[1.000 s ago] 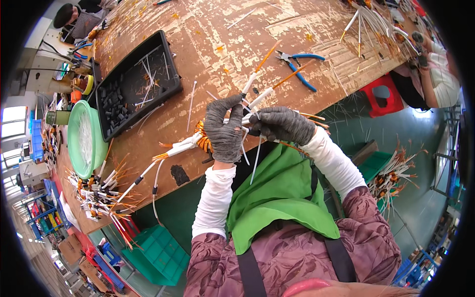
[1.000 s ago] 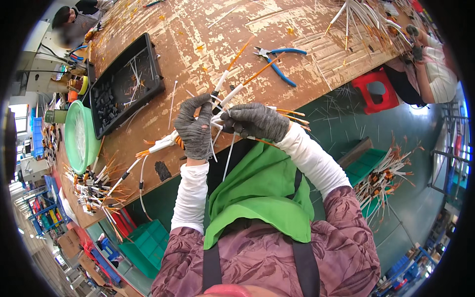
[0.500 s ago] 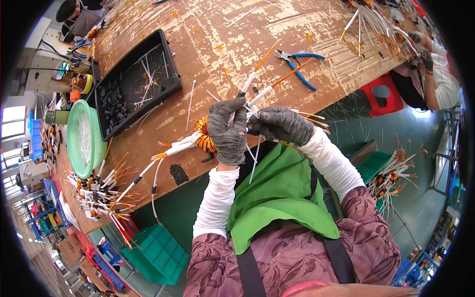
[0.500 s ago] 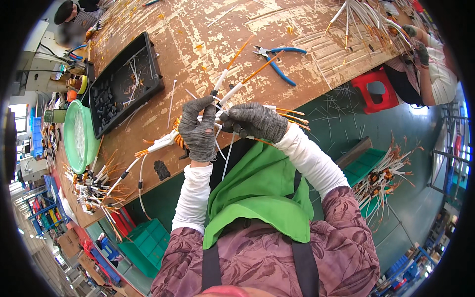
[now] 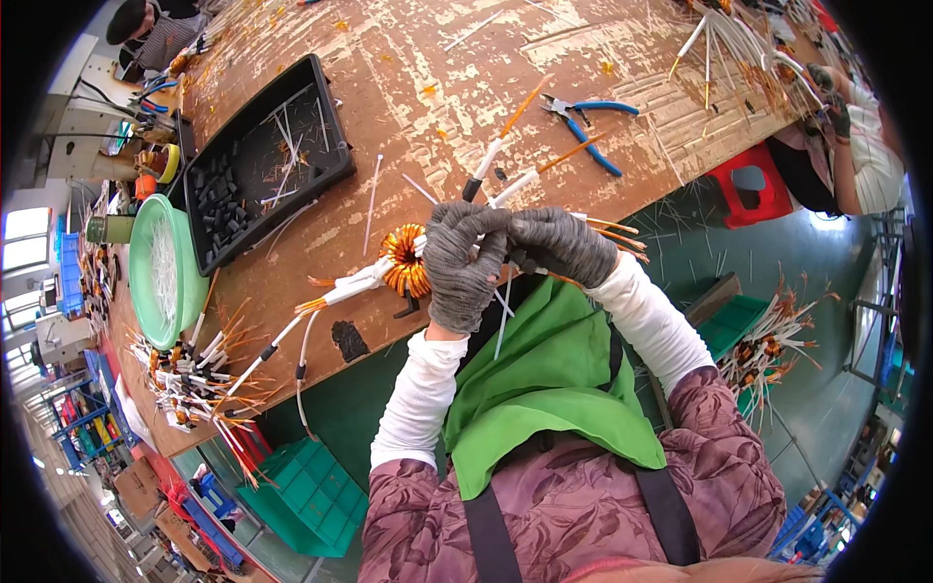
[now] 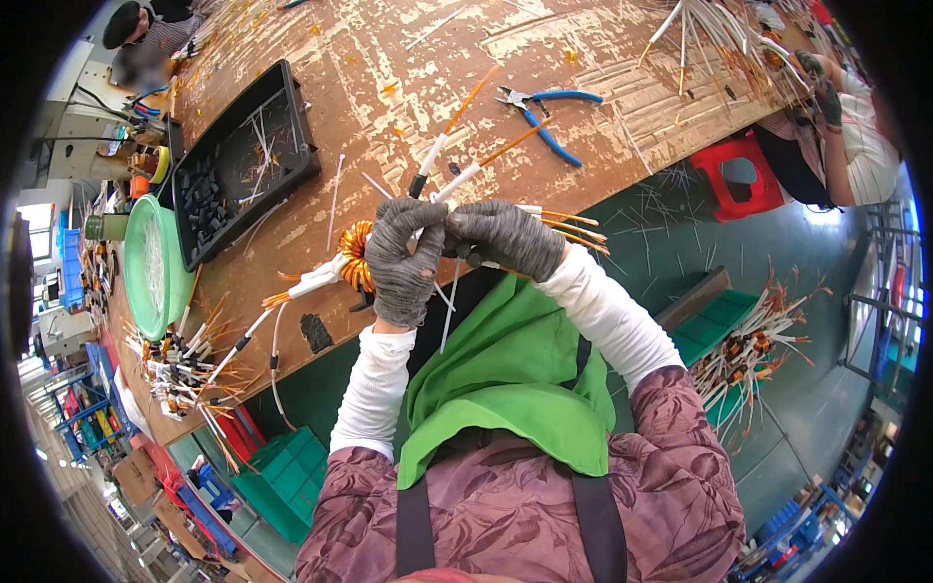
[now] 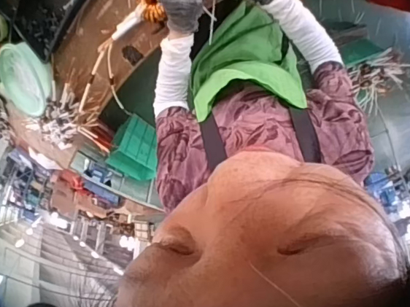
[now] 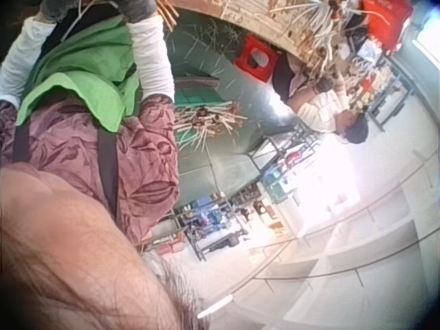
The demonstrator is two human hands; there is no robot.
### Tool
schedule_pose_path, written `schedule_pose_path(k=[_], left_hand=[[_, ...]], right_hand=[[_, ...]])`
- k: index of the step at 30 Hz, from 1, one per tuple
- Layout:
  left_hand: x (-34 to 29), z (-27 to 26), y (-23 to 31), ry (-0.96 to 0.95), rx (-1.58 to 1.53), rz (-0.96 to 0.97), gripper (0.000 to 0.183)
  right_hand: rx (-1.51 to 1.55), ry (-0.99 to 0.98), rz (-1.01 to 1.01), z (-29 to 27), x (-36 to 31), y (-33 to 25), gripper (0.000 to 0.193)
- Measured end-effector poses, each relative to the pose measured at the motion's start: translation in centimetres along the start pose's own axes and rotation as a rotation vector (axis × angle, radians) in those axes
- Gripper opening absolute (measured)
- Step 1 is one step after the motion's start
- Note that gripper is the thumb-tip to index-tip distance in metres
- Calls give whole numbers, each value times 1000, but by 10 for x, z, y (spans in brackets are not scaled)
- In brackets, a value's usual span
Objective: Manually winding and securing wires on toroidal inductors using zip ties and pliers.
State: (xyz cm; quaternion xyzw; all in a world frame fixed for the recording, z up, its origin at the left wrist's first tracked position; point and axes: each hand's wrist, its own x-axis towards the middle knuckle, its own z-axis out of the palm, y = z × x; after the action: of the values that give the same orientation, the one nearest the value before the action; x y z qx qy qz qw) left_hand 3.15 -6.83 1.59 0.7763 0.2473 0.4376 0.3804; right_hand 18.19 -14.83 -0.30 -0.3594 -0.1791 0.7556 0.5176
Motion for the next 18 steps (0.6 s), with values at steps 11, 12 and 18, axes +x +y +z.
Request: schedule_pose_path(k=[11, 12, 18], left_hand=[[-3, -8, 12, -77, 448, 294, 24], [0, -4, 10, -57, 502, 246, 25], [4, -10, -2, -197, 327, 8, 24]], right_hand=[[-708, 118, -282, 28, -13, -14, 15], [-661, 69, -397, 44, -19, -1, 14], [-786, -51, -271, 65, -44, -15, 24]])
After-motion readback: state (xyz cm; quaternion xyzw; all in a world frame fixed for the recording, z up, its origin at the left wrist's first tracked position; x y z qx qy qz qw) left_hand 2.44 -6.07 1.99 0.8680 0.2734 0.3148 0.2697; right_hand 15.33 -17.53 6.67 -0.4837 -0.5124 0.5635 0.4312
